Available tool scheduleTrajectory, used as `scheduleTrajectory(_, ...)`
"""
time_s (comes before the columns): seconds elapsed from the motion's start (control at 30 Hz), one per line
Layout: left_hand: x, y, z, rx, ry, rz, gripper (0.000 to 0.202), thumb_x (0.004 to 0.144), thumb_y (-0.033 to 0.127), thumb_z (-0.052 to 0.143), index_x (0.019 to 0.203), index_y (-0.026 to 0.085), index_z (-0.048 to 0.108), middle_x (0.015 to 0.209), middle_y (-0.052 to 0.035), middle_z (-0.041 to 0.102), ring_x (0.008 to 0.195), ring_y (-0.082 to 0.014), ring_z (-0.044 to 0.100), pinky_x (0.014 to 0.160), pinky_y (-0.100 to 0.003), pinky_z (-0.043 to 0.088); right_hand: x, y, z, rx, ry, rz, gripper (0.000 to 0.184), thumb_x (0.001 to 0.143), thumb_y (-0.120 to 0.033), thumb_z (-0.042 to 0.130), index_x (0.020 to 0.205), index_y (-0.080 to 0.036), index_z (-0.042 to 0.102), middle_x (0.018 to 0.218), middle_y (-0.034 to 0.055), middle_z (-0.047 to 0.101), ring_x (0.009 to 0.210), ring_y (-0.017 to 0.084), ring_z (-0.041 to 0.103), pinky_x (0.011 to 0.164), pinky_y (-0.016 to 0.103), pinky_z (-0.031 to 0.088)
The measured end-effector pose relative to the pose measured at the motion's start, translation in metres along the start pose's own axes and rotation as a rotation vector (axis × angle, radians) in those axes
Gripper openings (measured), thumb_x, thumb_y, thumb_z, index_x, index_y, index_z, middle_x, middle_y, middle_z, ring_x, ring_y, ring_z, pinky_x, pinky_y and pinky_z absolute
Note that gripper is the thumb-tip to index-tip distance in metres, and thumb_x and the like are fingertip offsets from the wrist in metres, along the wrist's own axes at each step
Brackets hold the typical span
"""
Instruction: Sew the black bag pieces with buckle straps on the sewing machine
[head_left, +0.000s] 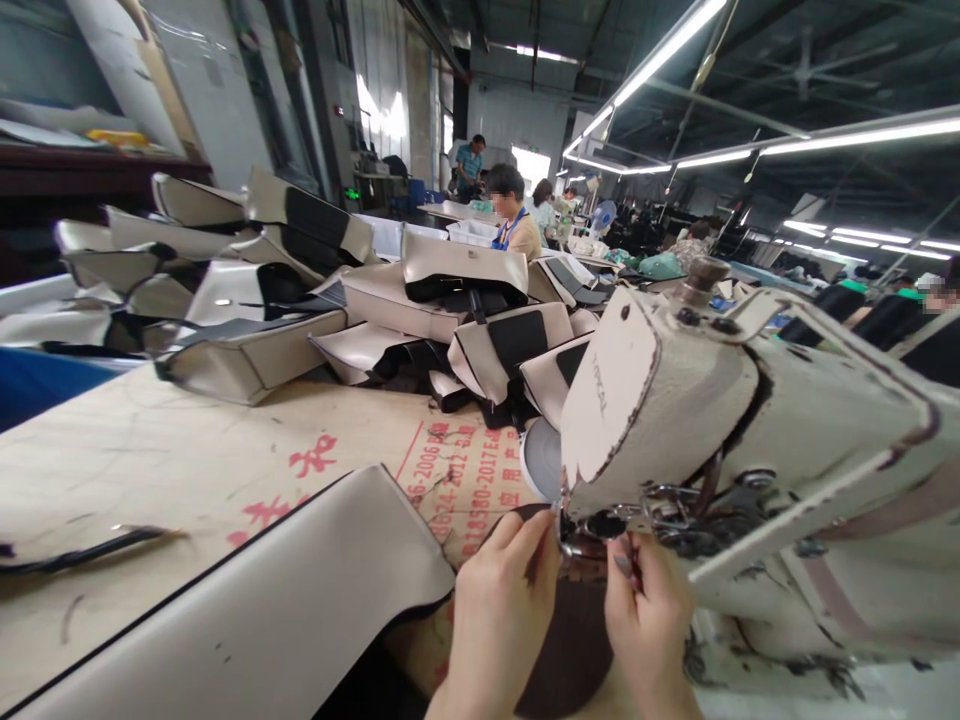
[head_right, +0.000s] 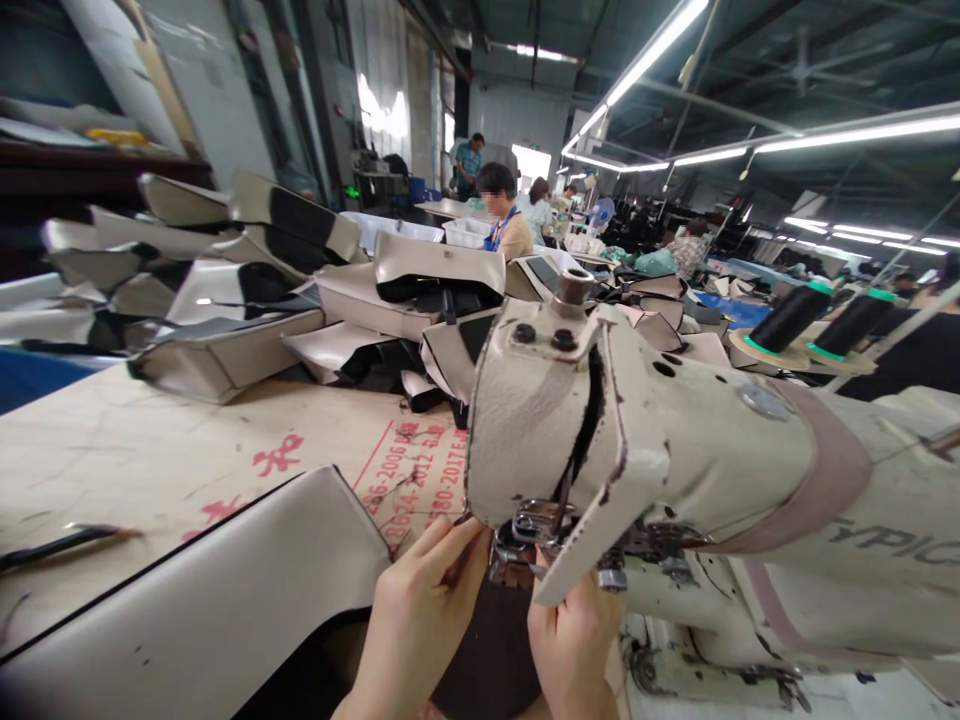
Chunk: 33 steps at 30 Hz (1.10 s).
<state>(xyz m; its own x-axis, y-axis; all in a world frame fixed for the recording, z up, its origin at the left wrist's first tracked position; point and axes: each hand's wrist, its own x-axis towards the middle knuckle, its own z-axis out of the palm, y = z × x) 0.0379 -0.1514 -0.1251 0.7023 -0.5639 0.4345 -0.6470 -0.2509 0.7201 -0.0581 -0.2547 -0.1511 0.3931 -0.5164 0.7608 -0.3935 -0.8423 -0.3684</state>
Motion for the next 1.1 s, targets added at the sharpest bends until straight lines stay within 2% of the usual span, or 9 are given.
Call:
scheduleTrajectory(0.23, -0.0023, 0.0011, 0.0024, 0.031, -0.019, 0.010, 0.022, 0.087, 0.026, 0.043, 0.080, 0.018, 0.061, 0.067, -0.0005, 0.050, 0.059, -0.0083, 0.050, 0.055, -0.016, 0.038, -0.0012, 0.0015, 0.0011, 0.032, -0.003, -0.001, 0.035, 0.088, -0.040, 0.037, 0.071, -0.015, 0.055, 0.057, 0.0064, 0.057, 0.054, 0.015, 0.052, 0.053, 0.024, 0.037)
scheduleTrajectory(0.47, -0.0027, 0.0004, 0.0011, 0.025, 0.002, 0.027, 0.020, 0.087, 0.025, 0.043, 0.081, 0.018, 0.061, 0.067, -0.0006, 0.050, 0.059, -0.0085, 0.050, 0.053, -0.016, 0.037, -0.0045, 0.0031, 0.0017, 0.040, -0.032, 0.022, 0.035, 0.088, -0.038, 0.039, 0.071, -0.014, 0.058, 0.055, 0.0052, 0.055, 0.052, 0.013, 0.051, 0.056, 0.023, 0.040)
scheduleTrajectory(0.57, -0.0031, -0.0009, 0.0012, 0.028, 0.013, 0.032, 0.021, 0.088, 0.024, 0.042, 0.080, 0.018, 0.061, 0.066, -0.0002, 0.049, 0.059, -0.0084, 0.049, 0.053, -0.016, 0.037, -0.0061, 0.0042, 0.0017, 0.033, -0.024, 0.017, 0.034, 0.088, -0.039, 0.039, 0.073, -0.014, 0.058, 0.060, 0.0070, 0.057, 0.057, 0.014, 0.053, 0.058, 0.023, 0.041)
scheduleTrajectory(0.73, -0.0040, -0.0003, 0.0040, 0.045, -0.017, 0.022, 0.021, 0.088, 0.024, 0.041, 0.079, 0.018, 0.060, 0.066, -0.0002, 0.048, 0.058, -0.0083, 0.049, 0.054, -0.016, 0.036, -0.0084, 0.0067, 0.0026, 0.037, -0.035, 0.005, 0.032, 0.087, -0.039, 0.040, 0.074, -0.014, 0.057, 0.061, 0.0074, 0.057, 0.060, 0.015, 0.055, 0.060, 0.024, 0.041)
scheduleTrajectory(0.93, -0.0030, 0.0015, 0.0043, 0.054, -0.020, 0.022, 0.020, 0.088, 0.023, 0.041, 0.080, 0.019, 0.059, 0.067, 0.0003, 0.048, 0.058, -0.0084, 0.048, 0.054, -0.018, 0.036, -0.0091, 0.0079, 0.0031, 0.023, -0.038, 0.001, 0.035, 0.088, -0.041, 0.038, 0.078, -0.013, 0.057, 0.057, 0.0063, 0.056, 0.055, 0.015, 0.053, 0.057, 0.024, 0.039)
scheduleTrajectory(1.1, -0.0033, 0.0007, 0.0028, 0.030, -0.006, 0.018, 0.020, 0.088, 0.024, 0.041, 0.082, 0.020, 0.060, 0.067, 0.0004, 0.048, 0.058, -0.0084, 0.048, 0.054, -0.018, 0.035, -0.0095, 0.0060, 0.0028, 0.019, -0.037, 0.021, 0.038, 0.088, -0.042, 0.037, 0.074, -0.013, 0.057, 0.053, 0.0051, 0.054, 0.049, 0.013, 0.050, 0.053, 0.023, 0.038)
